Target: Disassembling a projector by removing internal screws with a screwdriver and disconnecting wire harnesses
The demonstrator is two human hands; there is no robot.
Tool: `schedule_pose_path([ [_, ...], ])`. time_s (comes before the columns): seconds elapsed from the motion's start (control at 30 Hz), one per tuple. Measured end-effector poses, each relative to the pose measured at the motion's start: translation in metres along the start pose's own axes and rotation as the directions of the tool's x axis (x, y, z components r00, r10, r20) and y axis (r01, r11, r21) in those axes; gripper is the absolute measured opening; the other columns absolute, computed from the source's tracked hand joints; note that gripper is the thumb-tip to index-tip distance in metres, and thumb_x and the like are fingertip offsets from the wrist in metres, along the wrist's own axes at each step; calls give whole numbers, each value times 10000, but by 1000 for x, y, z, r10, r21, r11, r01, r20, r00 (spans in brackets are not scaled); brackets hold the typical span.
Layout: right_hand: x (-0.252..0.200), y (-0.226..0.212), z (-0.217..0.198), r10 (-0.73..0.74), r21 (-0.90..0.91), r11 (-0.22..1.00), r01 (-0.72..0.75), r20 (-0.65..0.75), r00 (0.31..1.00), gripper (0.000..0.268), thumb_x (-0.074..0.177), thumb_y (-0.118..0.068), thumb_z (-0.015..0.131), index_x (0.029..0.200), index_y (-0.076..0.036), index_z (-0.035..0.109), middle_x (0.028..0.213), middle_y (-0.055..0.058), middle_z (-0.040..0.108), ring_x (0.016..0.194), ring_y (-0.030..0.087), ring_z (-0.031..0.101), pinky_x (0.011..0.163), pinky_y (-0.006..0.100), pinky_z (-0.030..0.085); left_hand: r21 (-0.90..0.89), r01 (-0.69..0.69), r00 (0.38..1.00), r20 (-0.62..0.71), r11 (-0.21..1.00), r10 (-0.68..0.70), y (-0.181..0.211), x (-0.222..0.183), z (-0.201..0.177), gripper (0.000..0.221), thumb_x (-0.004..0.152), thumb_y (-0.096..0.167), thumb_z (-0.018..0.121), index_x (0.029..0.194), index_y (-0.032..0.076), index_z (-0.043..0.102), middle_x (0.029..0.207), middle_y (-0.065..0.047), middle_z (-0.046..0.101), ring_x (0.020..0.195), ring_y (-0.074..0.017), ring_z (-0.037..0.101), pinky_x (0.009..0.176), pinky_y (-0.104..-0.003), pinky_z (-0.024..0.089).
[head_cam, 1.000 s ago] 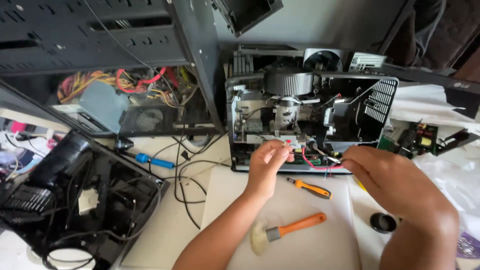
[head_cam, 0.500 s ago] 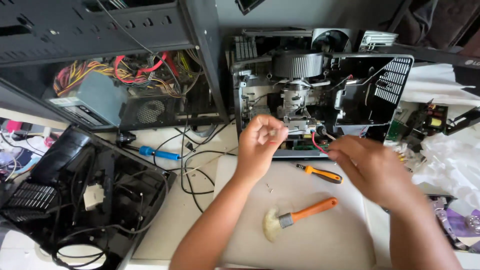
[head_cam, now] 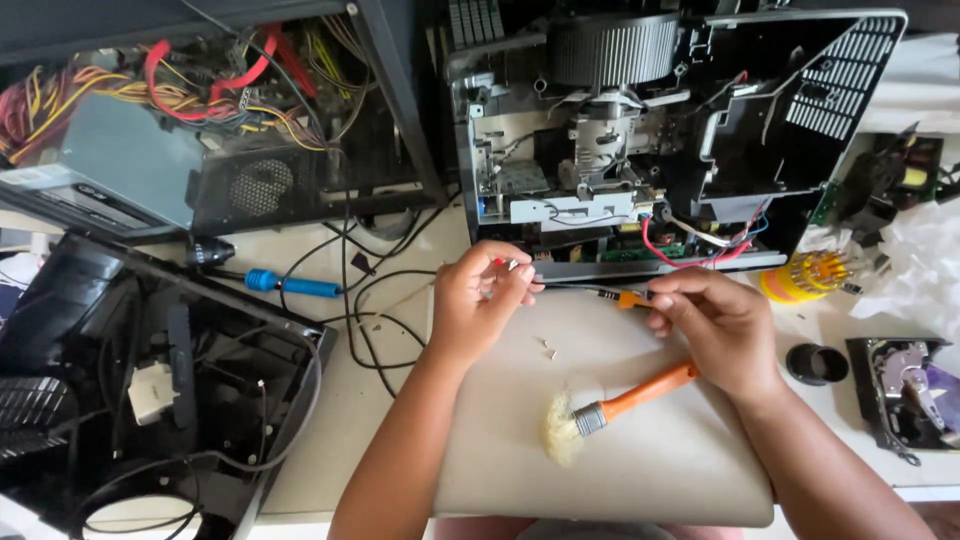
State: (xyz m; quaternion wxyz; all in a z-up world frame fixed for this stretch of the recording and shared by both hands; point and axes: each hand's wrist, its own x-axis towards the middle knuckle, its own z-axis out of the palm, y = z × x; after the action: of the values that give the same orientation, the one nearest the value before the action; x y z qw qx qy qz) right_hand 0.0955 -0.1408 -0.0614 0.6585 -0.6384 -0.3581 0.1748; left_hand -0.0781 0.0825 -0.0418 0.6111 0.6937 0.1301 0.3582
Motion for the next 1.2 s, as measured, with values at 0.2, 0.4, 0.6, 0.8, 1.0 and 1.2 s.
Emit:
schedule_pose_path([
  [0.2, 2, -3, 2, -38, 12, 999, 38, -5, 999, 137, 881, 79, 713, 1011, 111, 740, 786, 194, 709, 617, 242, 742, 528, 353, 656, -44, 36, 999, 18, 998, -35, 1, 0, 0, 112, 999, 95, 637, 963, -1, 683, 739, -172, 767, 633, -220, 769, 573, -323, 649],
  [0.4, -2, -18, 5, 91, -32, 995, -94, -82, 992, 142, 987, 22, 653, 1117, 64, 693, 906, 147, 673, 693, 175, 685, 674, 238, 611, -118, 115, 993, -23, 986, -119, 2, -3, -2, 162, 985, 169, 672, 996, 14, 716, 757, -149, 730, 638, -149, 697, 615, -245, 585],
  [0.6, -3, -11, 0, 52, -73, 995, -61, -115, 992, 166, 990, 5, 660, 1149, 44, 689, 969, 144, 687, 724, 180, 698, 662, 238, 606, -202, 117, 992, -11, 972, -122, 4, -1, -5, 136, 978, 135, 681, 1015, 6, 660, 783, -177, 732, 624, -179, 687, 589, -272, 589],
  [0.8, -3, -1, -3, 17, -60, 998, -24, -114, 993, 147, 998, -11, 646, 1137, 23, 676, 889, 126, 683, 718, 186, 711, 656, 248, 604, -211, 210, 972, -61, 955, -227, 4, 0, -5, 135, 1001, 181, 632, 986, 47, 628, 764, -217, 750, 557, -176, 688, 527, -279, 585],
  [1.0, 1, -14, 4, -21, -54, 998, 18, -57, 998, 142, 998, 5, 616, 1123, 51, 667, 1021, 188, 705, 716, 204, 695, 649, 247, 590, -240, 231, 965, -71, 943, -254, 5, 3, -5, 156, 984, 190, 667, 969, 36, 654, 764, -213, 753, 576, -201, 711, 504, -271, 580],
  [1.2, -2, -13, 4, -5, -112, 994, -2, -57, 998, 139, 990, 9, 641, 1123, 43, 664, 1045, 173, 710, 735, 209, 716, 679, 250, 608, -217, 59, 998, -21, 974, -66, -3, -2, -3, 129, 998, 98, 675, 1081, 4, 703, 847, -153, 747, 614, -158, 645, 616, -277, 581],
])
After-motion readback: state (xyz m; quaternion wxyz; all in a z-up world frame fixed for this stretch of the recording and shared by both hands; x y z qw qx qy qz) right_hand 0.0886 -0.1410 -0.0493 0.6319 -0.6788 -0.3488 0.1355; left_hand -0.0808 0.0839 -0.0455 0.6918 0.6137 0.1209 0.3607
